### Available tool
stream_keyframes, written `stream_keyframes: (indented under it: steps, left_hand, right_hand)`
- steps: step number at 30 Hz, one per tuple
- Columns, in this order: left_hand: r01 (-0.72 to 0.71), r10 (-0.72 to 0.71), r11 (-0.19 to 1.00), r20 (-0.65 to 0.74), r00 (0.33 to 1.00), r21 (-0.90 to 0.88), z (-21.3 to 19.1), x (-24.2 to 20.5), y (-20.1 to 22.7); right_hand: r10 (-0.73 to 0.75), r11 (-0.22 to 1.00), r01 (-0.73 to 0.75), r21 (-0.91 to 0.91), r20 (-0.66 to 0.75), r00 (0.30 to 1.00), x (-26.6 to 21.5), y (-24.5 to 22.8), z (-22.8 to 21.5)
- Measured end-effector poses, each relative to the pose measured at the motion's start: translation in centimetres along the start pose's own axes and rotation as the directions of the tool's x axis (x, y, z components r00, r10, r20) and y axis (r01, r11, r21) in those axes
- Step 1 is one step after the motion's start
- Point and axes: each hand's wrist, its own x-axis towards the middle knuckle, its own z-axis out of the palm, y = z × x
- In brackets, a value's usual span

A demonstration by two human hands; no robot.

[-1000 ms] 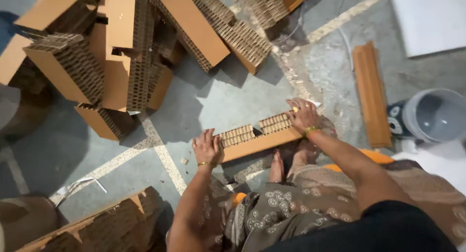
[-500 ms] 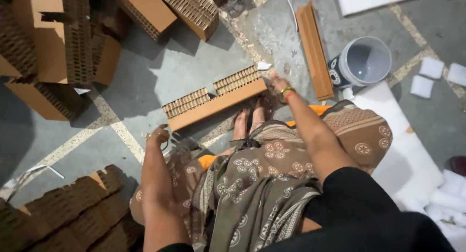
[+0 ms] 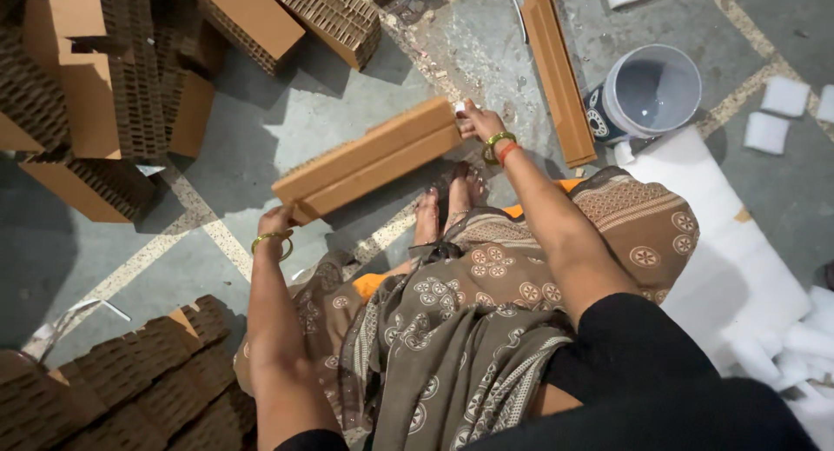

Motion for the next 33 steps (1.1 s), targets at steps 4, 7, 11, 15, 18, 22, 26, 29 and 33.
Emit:
stream_keyframes:
  steps: [4,7,11,15,18,22,26,29,33]
  left_hand:
    - [0.018,-0.035,0.994,-0.161,0.986,-0.105,0.2,0.2,0.6]
    - [0.08,-0.106,0.988,-0.213,0.971,-0.131,-0.2,0.8,0.5]
    - [0.121,-0.126,0.992,-0.314,0.941,-0.036,-0.7,1.6,-0.4]
    - [0.16,-0.189,0.979,-0.287,0.939,-0.124,-0.3,2.3,-0.7]
    - [0.1,-0.078,0.994,-0.373,0.925,0.04,0.1,3.1,-1.0]
    - [-0.17,0.462,0.81,-0.431,0.775,0.562,3.1,5.1,0.5]
    - [-0.523,0.735,0.658,-0.308,0.604,0.542,12.0,7.3,4.2]
    - [-0.461,0.728,0.607,-0.22,0.649,0.648,20.1,6.8,6.4]
    - [-0.426,0.742,0.492,-0.11,0.662,0.759,21.9,6.4,6.4]
  right_hand:
    - [0.016,0.999,-0.014,-0.049,0.03,0.999,0.2,-1.1,0.6]
    - [0.197,0.98,-0.198,0.01,0.059,0.979,0.6,-0.8,0.1]
    - [0.299,0.939,-0.32,0.124,0.164,0.94,1.7,-0.4,-0.4]
    - [0.287,0.919,-0.326,0.222,0.19,0.939,2.0,0.3,1.4]
    - [0.206,0.978,-0.199,-0.065,0.121,0.971,2.9,0.1,3.2]
    - [-0.34,0.575,0.197,-0.794,-0.013,0.94,4.7,-1.3,5.8]
    - [-0.72,0.467,0.607,-0.643,0.121,0.683,4.6,-2.7,13.0]
    - [-0.727,0.447,0.65,-0.614,0.173,0.664,3.4,-3.0,20.1]
    - [-0.655,0.494,0.584,-0.644,0.166,0.737,2.3,-2.5,21.1]
